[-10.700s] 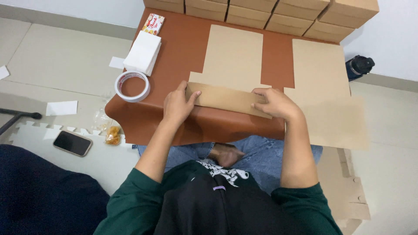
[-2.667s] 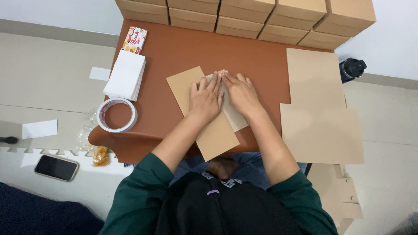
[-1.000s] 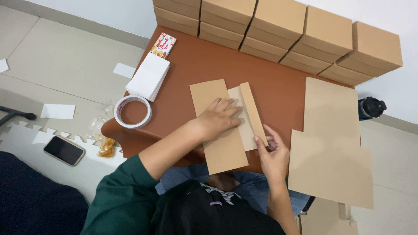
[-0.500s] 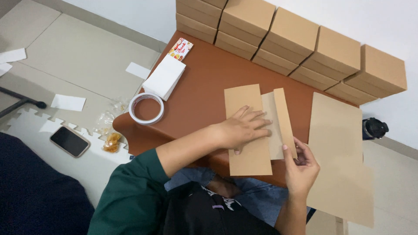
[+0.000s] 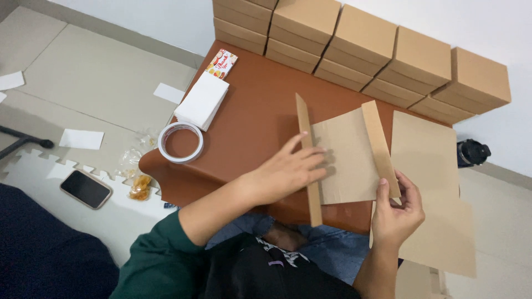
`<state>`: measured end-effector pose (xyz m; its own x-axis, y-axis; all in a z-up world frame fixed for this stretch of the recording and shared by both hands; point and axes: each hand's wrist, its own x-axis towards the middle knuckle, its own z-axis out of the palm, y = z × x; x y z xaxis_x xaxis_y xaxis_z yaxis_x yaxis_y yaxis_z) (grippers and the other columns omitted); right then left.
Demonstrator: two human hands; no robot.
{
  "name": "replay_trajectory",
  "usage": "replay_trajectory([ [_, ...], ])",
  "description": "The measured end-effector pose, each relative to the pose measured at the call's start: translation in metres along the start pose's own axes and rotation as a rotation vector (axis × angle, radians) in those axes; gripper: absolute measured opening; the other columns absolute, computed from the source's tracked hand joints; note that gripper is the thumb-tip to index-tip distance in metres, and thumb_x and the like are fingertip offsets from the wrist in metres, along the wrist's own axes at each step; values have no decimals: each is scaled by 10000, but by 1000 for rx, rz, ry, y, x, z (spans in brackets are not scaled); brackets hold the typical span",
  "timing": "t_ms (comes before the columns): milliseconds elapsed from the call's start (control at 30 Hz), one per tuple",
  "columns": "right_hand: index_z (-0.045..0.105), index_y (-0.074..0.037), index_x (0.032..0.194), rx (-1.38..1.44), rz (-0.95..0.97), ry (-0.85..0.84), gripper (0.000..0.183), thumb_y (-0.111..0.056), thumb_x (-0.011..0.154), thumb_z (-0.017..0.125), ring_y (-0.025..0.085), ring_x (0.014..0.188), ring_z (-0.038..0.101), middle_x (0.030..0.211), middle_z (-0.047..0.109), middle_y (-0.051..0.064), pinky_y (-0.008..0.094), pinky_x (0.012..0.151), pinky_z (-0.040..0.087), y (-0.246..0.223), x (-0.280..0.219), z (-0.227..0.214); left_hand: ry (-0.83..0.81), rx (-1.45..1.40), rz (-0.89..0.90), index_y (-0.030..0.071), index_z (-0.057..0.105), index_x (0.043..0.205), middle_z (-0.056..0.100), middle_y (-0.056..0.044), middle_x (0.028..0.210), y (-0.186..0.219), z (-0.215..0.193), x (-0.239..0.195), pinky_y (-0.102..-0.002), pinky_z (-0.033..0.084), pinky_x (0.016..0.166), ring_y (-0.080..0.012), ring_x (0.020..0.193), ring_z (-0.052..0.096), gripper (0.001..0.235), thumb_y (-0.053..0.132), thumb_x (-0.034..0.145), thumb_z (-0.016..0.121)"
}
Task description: The person folds a flat cardboard sheet into a box shape, tucking in the flaps to form the sides. They then place a white rectangular item inside the box and close the lid.
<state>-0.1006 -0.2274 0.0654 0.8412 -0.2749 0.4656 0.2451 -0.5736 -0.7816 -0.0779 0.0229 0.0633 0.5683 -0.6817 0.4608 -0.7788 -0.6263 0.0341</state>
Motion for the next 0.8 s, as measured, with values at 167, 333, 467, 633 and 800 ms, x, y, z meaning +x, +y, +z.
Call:
replay_trajectory([
  [167,660,67,1232,-191,-137,60,253,70,984,713,340,930,667,1033,600,189,360,570,574,53,2,10,-148,-206,-285,156,660,950,664,-44,1154,-24,19,-43,-554,240,1179,-224,1275,564,155,88,822,713],
  [333,679,39,1193,-316,-204,58,219,45,974,692,324,869,675,952,593,146,351,562,595,55,-4,24,-230,-431,-515,113,645,938,674,-85,1184,-27,34,-58,-522,365,1123,-282,1264,588,187,-23,891,525],
  [467,710,-16,1184,-306,-323,48,250,64,948,725,327,908,678,943,592,114,397,718,600,42,-19,35,-210,-231,-544,168,570,1345,591,-70,1215,-11,41,-51,-487,324,1097,-245,1218,539,450,374,946,606],
  [633,724,-83,1140,-238,-430,-146,316,18,842,758,358,1178,639,1006,538,62,512,1122,433,20,-41,64,-151,-289,-611,114,435,1494,595,-99,1202,-13,39,-51,-420,389,999,-257,1174,550,759,500,888,679],
  [800,566,-377,1416,-553,-409,-582,555,-157,915,660,412,1534,184,1506,399,97,619,1173,241,9,-54,85,-104,-274,-611,154,348,1577,582,-109,1132,-2,32,-49,-475,354,1044,-305,1124,554,592,384,1037,426],
])
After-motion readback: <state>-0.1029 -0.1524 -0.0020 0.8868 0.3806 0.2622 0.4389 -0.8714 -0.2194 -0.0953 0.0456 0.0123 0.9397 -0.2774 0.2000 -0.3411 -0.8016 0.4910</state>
